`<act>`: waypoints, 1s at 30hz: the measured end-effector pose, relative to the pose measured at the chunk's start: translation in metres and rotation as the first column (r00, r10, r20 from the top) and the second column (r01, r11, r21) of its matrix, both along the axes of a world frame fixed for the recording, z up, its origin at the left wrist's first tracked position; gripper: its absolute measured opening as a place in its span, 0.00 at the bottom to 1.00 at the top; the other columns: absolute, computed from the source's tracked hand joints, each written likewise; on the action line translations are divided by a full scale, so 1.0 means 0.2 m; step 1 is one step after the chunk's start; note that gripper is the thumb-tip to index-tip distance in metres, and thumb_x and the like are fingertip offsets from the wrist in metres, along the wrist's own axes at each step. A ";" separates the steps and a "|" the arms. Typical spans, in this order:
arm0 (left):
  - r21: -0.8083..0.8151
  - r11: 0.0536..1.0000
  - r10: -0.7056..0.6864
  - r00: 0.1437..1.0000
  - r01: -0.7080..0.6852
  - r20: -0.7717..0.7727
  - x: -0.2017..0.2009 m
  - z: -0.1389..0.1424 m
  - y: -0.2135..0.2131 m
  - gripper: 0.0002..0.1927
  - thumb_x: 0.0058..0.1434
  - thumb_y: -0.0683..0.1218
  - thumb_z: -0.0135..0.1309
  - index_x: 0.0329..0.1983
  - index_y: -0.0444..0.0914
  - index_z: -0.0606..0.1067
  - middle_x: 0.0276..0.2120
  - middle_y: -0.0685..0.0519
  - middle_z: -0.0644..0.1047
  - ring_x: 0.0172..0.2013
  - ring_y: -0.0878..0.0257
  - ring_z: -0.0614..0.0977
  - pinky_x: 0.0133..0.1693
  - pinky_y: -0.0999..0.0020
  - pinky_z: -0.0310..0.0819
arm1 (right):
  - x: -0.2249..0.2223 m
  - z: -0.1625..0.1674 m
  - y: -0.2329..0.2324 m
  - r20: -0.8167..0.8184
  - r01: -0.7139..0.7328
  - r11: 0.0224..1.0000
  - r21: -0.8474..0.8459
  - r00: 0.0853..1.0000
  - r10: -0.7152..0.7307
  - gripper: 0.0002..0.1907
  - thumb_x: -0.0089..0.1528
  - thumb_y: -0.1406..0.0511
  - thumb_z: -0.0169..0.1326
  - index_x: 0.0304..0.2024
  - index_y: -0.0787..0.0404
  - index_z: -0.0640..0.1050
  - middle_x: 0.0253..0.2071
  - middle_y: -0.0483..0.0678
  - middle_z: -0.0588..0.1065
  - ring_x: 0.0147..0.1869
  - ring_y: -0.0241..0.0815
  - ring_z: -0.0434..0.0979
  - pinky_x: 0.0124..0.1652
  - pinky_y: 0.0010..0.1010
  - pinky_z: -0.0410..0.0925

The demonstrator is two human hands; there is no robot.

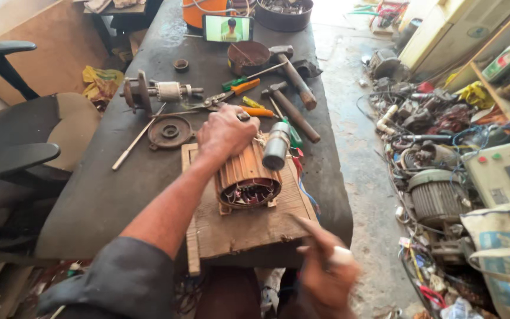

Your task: The person repairs an electric motor at a cluttered workbench. They handle the motor's rotor and end housing, work on the copper-wound stator mounted on a wooden board, manipulate its wiring, and press and adjust components on the motor assembly by hand.

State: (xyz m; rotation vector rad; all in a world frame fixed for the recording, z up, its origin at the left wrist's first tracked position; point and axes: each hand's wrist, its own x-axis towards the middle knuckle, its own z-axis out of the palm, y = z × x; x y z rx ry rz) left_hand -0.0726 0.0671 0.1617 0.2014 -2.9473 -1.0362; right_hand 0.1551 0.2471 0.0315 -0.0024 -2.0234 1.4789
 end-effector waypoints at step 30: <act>-0.067 0.838 -0.545 0.834 0.541 -0.083 -0.43 -0.09 -0.14 0.26 0.67 0.61 0.45 0.57 0.43 0.80 0.65 0.37 0.69 0.64 0.42 0.70 0.63 0.57 0.60 | -0.57 -1.32 1.37 0.590 0.423 0.556 -0.716 0.793 0.156 0.24 0.71 0.58 0.40 0.68 0.56 0.69 0.57 0.53 0.76 0.57 0.45 0.76 0.57 0.45 0.65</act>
